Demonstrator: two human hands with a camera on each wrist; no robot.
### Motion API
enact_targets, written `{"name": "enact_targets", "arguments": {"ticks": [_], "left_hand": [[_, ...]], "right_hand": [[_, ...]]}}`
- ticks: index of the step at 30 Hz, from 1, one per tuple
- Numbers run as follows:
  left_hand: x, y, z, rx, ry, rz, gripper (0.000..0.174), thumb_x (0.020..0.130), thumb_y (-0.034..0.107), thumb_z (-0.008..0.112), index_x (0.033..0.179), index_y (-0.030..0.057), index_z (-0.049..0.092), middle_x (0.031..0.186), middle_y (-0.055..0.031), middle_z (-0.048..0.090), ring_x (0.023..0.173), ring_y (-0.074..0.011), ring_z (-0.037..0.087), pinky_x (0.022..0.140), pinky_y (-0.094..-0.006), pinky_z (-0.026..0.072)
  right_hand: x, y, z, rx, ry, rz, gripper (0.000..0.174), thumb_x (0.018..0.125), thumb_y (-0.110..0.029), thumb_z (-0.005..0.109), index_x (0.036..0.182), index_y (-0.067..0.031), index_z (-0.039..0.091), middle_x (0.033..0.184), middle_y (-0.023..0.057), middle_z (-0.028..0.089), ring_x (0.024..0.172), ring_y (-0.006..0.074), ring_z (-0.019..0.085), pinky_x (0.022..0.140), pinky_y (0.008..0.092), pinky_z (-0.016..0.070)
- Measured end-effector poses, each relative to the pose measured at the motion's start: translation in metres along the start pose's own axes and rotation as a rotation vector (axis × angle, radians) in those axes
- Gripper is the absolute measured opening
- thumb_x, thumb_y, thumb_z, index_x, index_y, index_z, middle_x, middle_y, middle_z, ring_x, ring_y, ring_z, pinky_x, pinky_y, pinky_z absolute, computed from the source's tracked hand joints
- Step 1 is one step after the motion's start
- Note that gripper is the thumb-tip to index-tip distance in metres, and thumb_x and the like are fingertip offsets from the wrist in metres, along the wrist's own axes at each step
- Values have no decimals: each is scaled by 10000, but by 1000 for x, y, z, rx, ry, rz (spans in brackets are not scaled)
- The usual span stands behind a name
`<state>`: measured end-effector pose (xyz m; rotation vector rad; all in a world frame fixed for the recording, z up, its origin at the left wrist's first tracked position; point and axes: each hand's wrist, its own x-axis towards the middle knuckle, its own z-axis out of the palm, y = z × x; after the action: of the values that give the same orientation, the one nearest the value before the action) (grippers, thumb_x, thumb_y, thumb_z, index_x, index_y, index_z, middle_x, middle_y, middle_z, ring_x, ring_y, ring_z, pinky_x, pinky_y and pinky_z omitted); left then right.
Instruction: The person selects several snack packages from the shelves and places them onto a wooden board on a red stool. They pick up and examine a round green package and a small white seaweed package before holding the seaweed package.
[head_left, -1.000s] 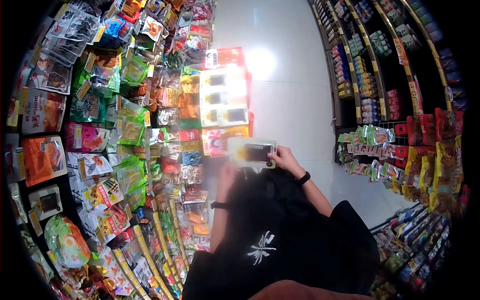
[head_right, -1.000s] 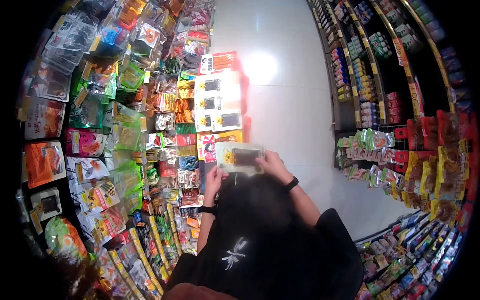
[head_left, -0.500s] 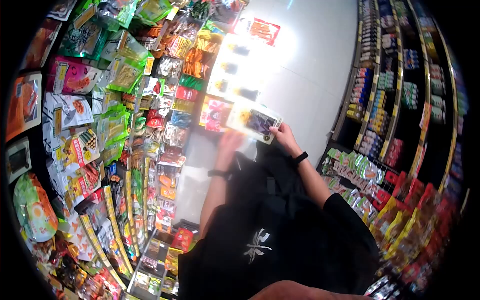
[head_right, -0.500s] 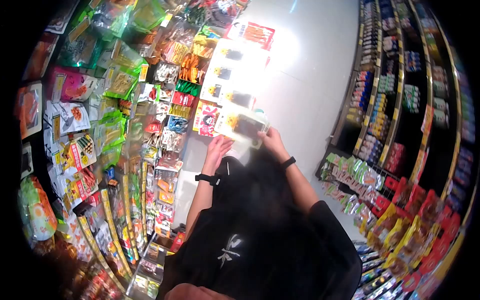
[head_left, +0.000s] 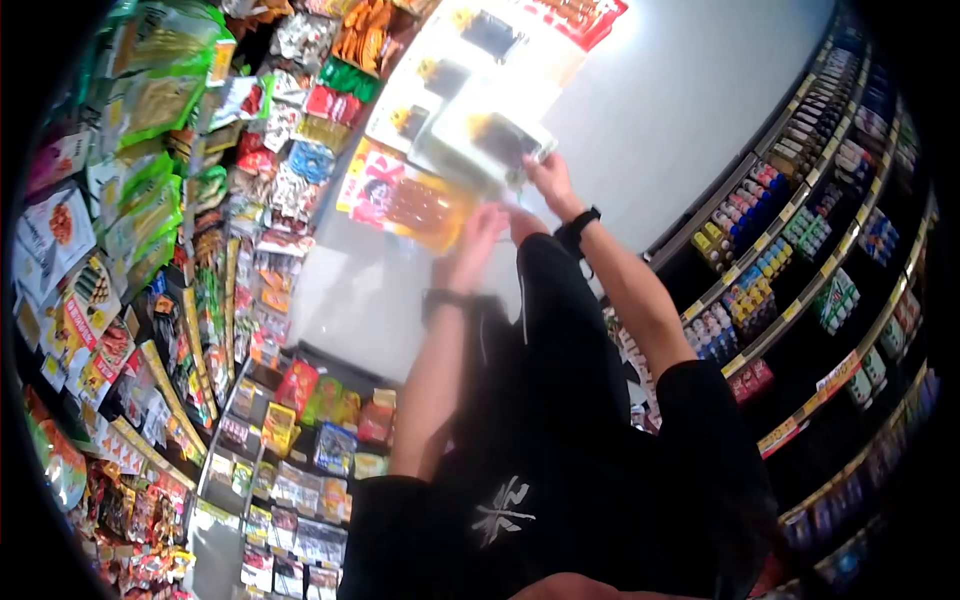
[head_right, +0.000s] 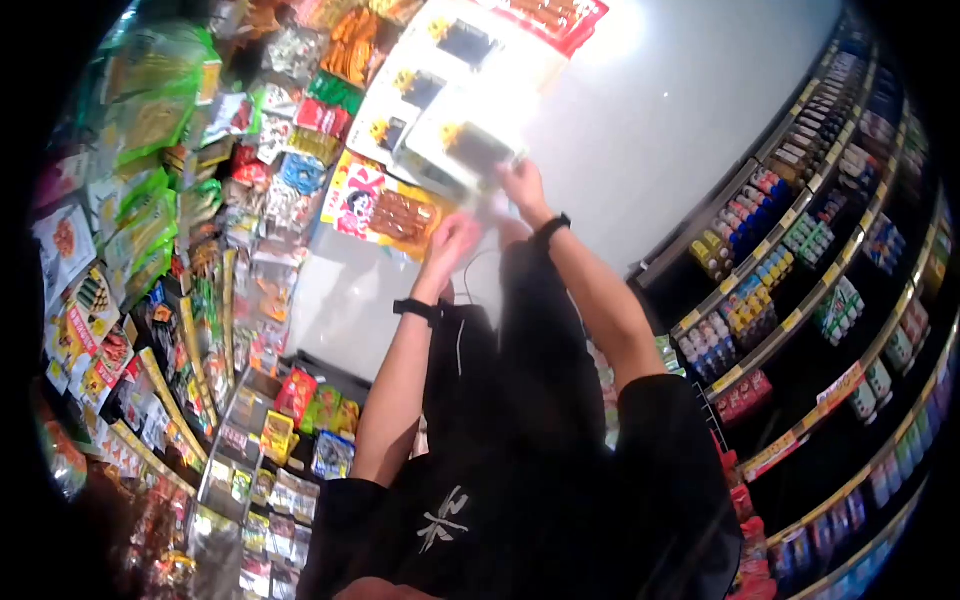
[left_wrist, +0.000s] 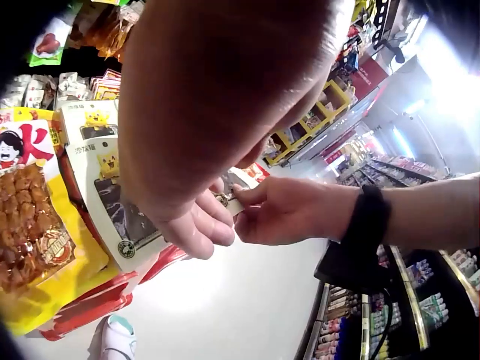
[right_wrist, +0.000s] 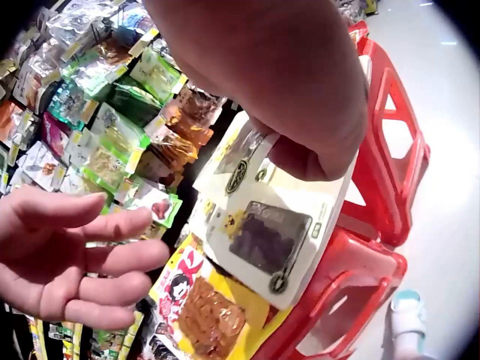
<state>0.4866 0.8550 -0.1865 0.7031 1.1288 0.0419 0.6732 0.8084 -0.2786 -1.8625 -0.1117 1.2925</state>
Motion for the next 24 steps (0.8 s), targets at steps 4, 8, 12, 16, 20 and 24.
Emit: {"name": "enact_targets", "arguments": {"ticks": [4,8,12,16,20,24], "left_hand": [[11,-5,-5,76,41,-8,342,968,252,531,1239,45,504,1152,-112,617,1046,-194,600,928,-307,462],[0,2,-8,143,90,-40,356,961,297,548,1220,56,520,1124,-101,625,1024,-173,603,875,-287,458],[-12,-10,-15,155,166,-59,356,965,307,537,1215,54,522,1107,-99,632,1023,-168,604,866,-286,456],[-20,-23,-22,148,214,-59,366,969,322,528,1214,51,519,1107,-105,633,1031,-179,605,873,-291,455],[-27,-29,-19,105,257,-99,372,966,324,534,1210,43,520,1103,-110,632,1033,-185,604,883,-288,454],[-29,-58,-25,128,277,-100,362,962,305,544,1192,26,528,1096,-117,632,1022,-188,608,880,-287,461]], "right_hand": [[64,22,-10,-152,-23,-5,167,901,-152,613,964,3,615,768,8,607,643,82,511,570,254,426],[89,26,-9,-161,68,-39,176,902,-158,620,965,6,616,770,18,616,642,85,519,576,256,435],[96,23,-11,-164,35,63,336,828,-227,670,1035,37,643,931,159,693,835,193,658,748,322,509],[96,16,-4,-191,87,89,362,825,-235,680,1072,25,634,933,149,693,832,205,659,757,332,510],[94,9,1,-250,170,86,415,815,-283,706,1029,47,575,905,140,667,797,199,644,729,324,513],[97,16,8,-327,239,64,455,810,-298,736,989,49,501,846,105,638,689,145,629,630,287,527]]}}
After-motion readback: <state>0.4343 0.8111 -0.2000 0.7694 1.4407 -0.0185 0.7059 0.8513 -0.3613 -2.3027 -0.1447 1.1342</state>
